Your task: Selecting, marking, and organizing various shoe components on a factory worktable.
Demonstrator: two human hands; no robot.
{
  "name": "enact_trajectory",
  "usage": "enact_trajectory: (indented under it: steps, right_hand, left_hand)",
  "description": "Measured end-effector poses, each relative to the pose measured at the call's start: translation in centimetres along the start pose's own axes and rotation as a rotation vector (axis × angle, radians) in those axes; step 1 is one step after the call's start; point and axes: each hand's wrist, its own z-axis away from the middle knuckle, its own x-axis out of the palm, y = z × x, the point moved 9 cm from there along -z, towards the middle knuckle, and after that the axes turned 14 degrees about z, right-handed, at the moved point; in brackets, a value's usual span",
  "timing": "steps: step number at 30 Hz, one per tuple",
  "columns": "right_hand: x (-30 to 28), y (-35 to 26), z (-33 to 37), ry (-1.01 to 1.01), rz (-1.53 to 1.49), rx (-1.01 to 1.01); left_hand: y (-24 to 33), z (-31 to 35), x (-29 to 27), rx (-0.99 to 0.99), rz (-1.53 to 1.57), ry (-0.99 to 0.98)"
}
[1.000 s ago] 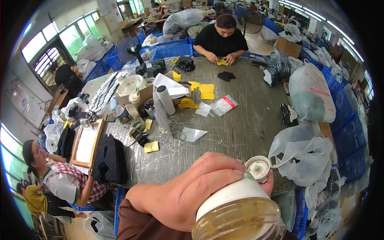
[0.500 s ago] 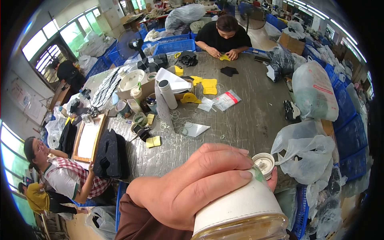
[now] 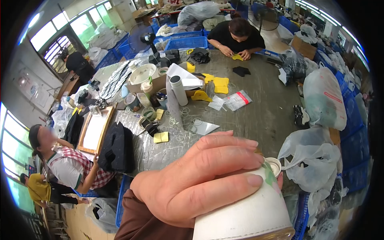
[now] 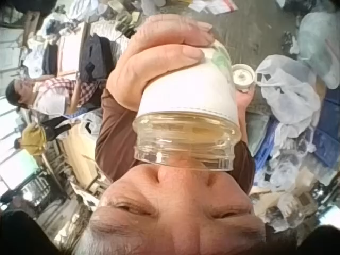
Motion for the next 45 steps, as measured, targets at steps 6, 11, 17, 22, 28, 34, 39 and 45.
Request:
enact_trajectory:
  steps: [6,11,17,22,28,34,39,45]
  right_hand:
    - [-1.1,-0.6,0.0,-0.002,0.36,-0.093]
    - [-1.4,-0.4,0.1,0.037,0.372,-0.076]
    - [-1.5,0.2,-0.1,0.072,0.359,-0.051]
    - [-1.7,0.7,-0.7,0.057,0.376,-0.049]
    - [-0.6,1.9,-1.6,0.011,0.395,0.012]
    - [0.1,2.7,-2.4,-0.004,0.39,0.039]
    - [0.4,3.0,-2.9,-0.067,0.383,0.05]
    - [1.4,3.1,-2.9,-0.047,0.413,0.045]
  left_hand:
    - [-0.9,0.1,-0.6,-0.049,0.034,0.022]
    - [-1.3,0.8,-0.8,0.07,0.167,-0.034]
    - [-2.7,1.3,-0.9,-0.016,0.237,-0.087]
    - [-3.4,2.3,-1.3,-0.121,0.223,-0.191]
    - [-2.7,2.7,-2.3,-0.182,0.224,-0.191]
    - [-1.6,2.8,-3.3,-0.159,0.187,-0.148]
    - [-0.5,2.6,-3.6,-0.099,0.145,-0.097]
    - [0.4,2.3,-4.4,0.004,0.086,-0.094]
